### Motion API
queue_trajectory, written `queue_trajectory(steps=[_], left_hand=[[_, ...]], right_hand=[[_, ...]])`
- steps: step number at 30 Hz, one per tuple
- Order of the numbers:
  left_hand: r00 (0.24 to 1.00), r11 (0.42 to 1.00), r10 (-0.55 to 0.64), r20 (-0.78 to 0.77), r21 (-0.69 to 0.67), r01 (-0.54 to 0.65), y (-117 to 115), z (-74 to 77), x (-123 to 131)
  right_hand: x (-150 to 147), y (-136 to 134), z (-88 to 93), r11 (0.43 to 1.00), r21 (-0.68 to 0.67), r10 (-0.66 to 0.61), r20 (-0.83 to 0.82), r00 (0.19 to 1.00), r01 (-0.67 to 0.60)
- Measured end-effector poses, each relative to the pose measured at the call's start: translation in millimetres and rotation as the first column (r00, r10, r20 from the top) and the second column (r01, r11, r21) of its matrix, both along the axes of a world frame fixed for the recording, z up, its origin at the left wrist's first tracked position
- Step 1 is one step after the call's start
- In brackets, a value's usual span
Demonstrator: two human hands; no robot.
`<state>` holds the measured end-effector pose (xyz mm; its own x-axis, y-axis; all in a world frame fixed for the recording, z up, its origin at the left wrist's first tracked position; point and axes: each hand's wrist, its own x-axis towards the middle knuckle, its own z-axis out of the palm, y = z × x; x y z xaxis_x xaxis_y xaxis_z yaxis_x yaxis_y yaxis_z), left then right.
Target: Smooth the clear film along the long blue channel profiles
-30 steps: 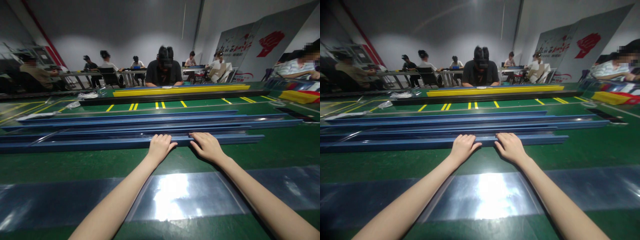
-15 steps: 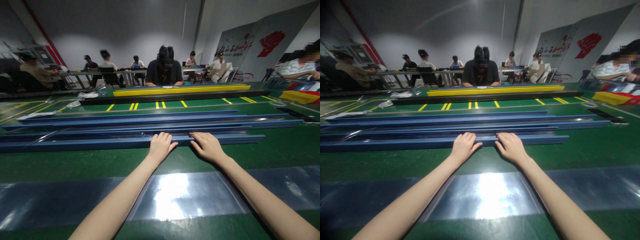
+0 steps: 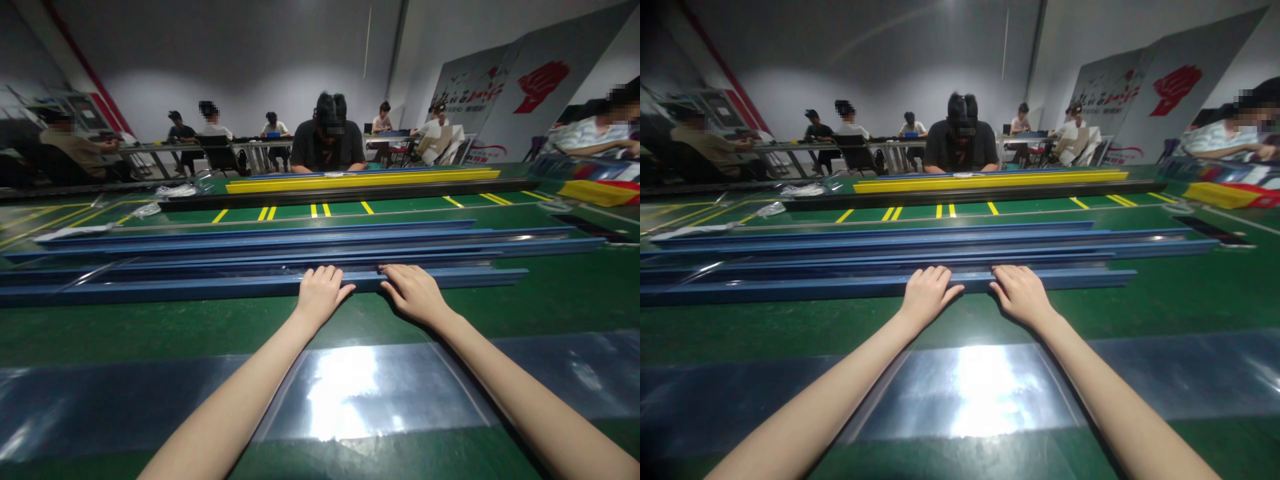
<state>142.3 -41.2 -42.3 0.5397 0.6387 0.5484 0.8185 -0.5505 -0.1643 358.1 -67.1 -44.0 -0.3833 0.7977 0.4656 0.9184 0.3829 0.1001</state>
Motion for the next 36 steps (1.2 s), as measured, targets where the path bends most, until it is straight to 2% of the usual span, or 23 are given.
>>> queue_trajectory(steps=[21, 36], left_hand=[[0.998, 0.998, 0.055, 0.041, -0.038, -0.053, 1.1, 0.2, -0.1], [0.999, 1.000, 0.010, 0.049, 0.022, -0.011, 1.5, -1.0, -0.7]], right_hand=[[2.1, 1.3, 0.0, 0.999, -0.051, 0.002, -0.082, 0.997, -0.006], [2.6, 2.1, -1.2, 0.999, -0.042, 0.008, -0.088, 0.996, -0.011]])
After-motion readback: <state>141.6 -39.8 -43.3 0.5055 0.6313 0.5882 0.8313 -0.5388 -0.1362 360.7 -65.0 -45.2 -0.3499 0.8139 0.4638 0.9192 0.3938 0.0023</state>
